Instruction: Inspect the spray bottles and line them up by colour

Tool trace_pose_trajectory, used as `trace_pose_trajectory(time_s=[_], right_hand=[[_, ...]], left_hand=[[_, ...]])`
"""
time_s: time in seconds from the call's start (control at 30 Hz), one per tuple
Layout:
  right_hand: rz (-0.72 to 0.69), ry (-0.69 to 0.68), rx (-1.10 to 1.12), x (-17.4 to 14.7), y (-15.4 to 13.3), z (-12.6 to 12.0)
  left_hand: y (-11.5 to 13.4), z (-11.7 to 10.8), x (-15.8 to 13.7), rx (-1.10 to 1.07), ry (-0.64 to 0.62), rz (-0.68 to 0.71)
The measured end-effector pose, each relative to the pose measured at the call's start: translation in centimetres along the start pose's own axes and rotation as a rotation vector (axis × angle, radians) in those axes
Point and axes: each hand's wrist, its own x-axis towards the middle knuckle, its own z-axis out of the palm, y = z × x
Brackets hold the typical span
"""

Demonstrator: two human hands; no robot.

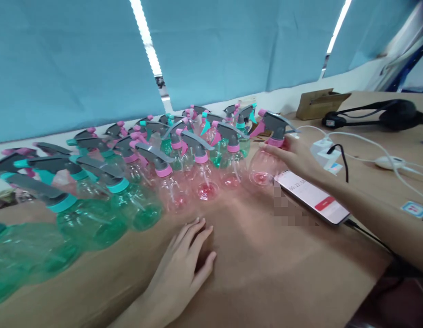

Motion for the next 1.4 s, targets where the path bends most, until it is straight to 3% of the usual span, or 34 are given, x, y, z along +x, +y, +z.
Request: trace_pose_trajectory(time_s=[0.23,1.03,1.23,1.4], right_hand=[[-0.004,0.036,-0.043,2.8,2.0,2.0],[-0.082,-0.008,-0.131,2.9,2.7,3.0],[-0.003,-0.031,-0.069,1.9,2.2,1.7],[0.055,0.027,-0.058,-1.2,0.1,-0.7]], left_hand=[[0.1,0.2,0.7,0.002,-0.005,-0.011],[0.0,0.3,0.5,0.001,-0.009,-0.017],[-0.2,0.6,0.5,0.004,0.014,-0.007],[-0.3,0.6,0.1,0.007,0.020,0.004]])
